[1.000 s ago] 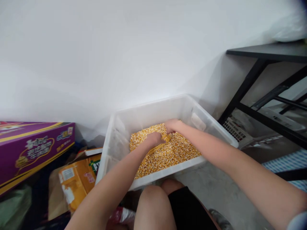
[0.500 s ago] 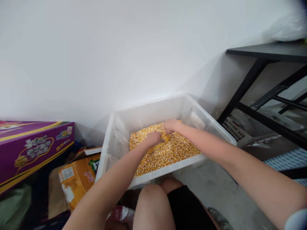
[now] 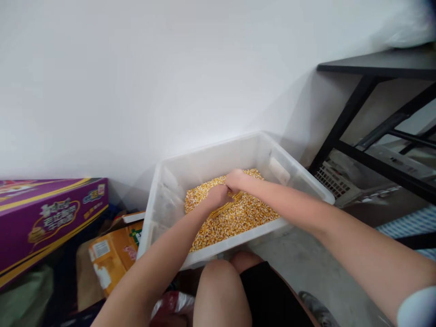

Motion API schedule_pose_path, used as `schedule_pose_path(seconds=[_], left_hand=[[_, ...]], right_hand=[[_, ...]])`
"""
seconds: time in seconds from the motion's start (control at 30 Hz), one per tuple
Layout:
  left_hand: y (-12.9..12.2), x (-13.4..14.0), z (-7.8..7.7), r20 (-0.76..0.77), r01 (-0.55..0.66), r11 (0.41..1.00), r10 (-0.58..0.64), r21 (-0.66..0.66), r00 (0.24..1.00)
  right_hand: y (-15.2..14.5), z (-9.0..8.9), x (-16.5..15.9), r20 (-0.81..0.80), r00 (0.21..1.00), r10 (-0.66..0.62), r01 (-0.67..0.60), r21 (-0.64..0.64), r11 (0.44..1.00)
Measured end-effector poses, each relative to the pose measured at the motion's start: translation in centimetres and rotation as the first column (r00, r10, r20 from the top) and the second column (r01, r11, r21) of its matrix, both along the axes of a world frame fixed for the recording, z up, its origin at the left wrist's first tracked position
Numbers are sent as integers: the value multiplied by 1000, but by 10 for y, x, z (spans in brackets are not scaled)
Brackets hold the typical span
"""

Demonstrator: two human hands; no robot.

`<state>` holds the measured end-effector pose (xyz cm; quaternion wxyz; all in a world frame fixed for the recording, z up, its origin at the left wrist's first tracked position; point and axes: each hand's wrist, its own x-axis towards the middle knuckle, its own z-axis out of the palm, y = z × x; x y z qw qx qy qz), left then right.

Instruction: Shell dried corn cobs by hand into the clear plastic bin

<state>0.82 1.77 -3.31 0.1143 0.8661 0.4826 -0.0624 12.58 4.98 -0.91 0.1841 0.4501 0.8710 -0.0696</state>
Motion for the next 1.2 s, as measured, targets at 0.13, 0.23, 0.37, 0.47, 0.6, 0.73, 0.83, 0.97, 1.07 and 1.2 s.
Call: schedule_pose_path(seconds=[0.13,0.23,0.37,0.47,0.6,0.73,0.83,0.97,1.07,1.2], left_hand=[[1,-1,-1,-33,53,998,-52,19,998],[1,-2,-1,-24,120,991,-119,56,993],[-2,-5,2,-23,164,985,-163,56,986],[-6,-4,3,6,157,986,-157,60,988],[-11,4,2,-44,95,992,-92,88,995],[-12,10,-2,-117,120,982,-103,148,988],[-9,11,-6,-157,162,969,-133,189,979],[-6,11,-8,-198,220,962,-187,163,962],[-7,12,-8,-202,210,967,-179,144,963],[-12,12,-6,-173,179,969,-150,172,974]], right_hand=[[9,-6,17,23,994,-108,109,-36,993],[15,-15,38,-26,977,-212,200,-232,952],[19,-30,58,-99,924,-370,290,-447,846],[22,-35,60,-83,903,-422,326,-508,797],[25,-29,58,-25,905,-425,350,-524,777],[27,-20,62,12,905,-426,380,-475,794],[27,-15,65,-22,902,-432,371,-472,799],[26,-11,64,-42,894,-447,379,-463,801],[25,-10,63,-48,889,-455,386,-454,803],[27,-11,64,-58,887,-459,385,-457,802]])
